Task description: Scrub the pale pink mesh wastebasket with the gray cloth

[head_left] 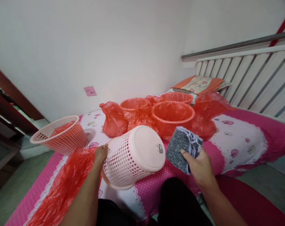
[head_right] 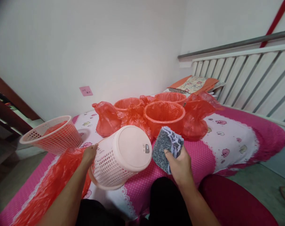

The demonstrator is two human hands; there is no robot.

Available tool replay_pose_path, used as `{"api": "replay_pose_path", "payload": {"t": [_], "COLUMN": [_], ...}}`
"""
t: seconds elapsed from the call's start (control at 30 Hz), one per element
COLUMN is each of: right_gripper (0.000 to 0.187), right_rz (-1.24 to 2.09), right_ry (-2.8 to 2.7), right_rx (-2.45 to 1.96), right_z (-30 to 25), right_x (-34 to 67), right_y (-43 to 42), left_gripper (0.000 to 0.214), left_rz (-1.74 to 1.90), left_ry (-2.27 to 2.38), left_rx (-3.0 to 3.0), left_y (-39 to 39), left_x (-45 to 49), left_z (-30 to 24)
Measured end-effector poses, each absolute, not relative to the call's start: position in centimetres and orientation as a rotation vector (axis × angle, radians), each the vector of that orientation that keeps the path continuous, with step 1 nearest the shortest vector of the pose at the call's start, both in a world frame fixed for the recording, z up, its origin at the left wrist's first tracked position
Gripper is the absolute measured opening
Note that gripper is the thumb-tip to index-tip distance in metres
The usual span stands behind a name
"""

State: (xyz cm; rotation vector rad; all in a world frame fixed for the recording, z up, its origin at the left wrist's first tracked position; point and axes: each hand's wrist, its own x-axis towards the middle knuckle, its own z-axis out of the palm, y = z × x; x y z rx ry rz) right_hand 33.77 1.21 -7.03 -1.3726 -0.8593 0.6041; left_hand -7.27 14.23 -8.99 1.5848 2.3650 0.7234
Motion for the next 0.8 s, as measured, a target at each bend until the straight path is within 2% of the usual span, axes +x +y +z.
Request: {"api": "replay_pose_path", "payload": {"t": [0.1, 0.23, 0.47, 0.53, 0.67, 0.8], "right_gripper": [0.059, 0.064, 0.075, 0.069, 0.041, 0.042], "right_rz": [0.303, 0.23, 0.141, 0.128, 0.152, 0.113], "right_ry": [-1.275, -1.919, -1.987, -1.927, -1.833, -1.85], "right_rx": [-1.328, -0.993, -1.016, -0.961, -0.819, -0.735], "right_z": [-5.9, -5.8, -6.1, -6.1, -6.3, -5.8], "right_x": [32.0, 29.8, 29.5, 29.7, 29.9, 29.5], "right_y": [0.0, -0.9, -1.0, -1.1, -1.3, -1.7], "left_gripper": [0.042, 0.043, 0.044, 0.045, 0.046, 0.047], "left_rz": [0.729, 0.739, 0.741, 0.739, 0.736, 0.742], "left_ry": [2.354, 2.35, 2.357, 2.354, 2.342, 2.333], "left_rx": [1.585, 1.582, 1.576, 1.579, 1.59, 1.601], "left_y": [14.2, 14.1, 14.1, 14.1, 14.1, 14.2], "left_x": [-7.1, -7.0, -6.9, -6.9, -6.9, -7.0], "left_z": [-8.8, -8.7, -8.8, -8.7, -8.7, -8.8]}}
